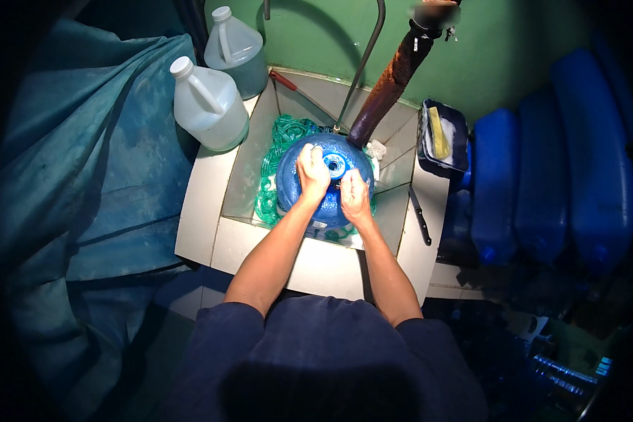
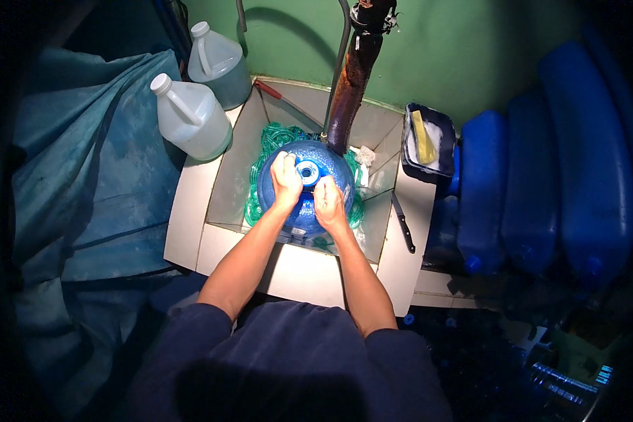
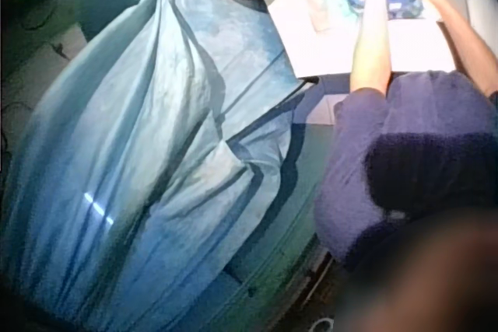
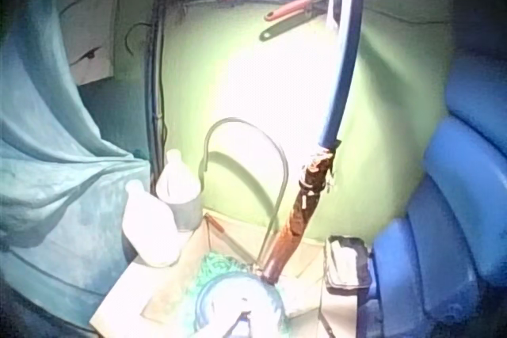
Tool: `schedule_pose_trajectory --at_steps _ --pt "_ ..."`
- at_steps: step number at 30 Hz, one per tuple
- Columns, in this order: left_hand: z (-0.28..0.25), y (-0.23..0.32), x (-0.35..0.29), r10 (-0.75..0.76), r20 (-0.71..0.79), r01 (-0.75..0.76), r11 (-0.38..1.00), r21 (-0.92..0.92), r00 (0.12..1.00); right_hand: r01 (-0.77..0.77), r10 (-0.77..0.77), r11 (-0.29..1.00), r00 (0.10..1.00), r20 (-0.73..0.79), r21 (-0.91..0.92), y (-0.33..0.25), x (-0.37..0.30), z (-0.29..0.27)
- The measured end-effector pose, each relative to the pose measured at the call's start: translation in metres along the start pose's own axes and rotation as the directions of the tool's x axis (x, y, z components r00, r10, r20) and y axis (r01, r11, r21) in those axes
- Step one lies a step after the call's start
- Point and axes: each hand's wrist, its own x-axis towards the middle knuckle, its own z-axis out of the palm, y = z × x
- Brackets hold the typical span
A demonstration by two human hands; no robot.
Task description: The person repeatedly cleans large blue water dispenser bottles by hand. They scrub the exterior with a sponge, rinse with a hose, and wipe the interior with a cloth. The person handles multiple bottles one at a time, placing them on a tiled counter and then stacking them nearby.
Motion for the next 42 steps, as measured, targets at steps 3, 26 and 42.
schedule_pose_trajectory --at_steps 3,26,42 --pt "-0.001 0.006 -0.003 -0.195 0.024 0.196 0.971 -0.134 0.981 0.074 -0.079 0.996 0.992 -0.098 -0.052 -0.002 -0.004 0.007" --pt "-0.084 0.003 -0.019 -0.514 0.606 0.719 0.68 -0.144 0.607 0.053 -0.033 0.994 0.98 -0.197 0.098 0.01 -0.005 0.029" --pt "-0.101 0.054 -0.032 -0.391 0.54 0.58 0.779 -0.237 0.745 0.047 0.004 0.983 0.959 -0.282 0.175 0.022 -0.001 0.038"
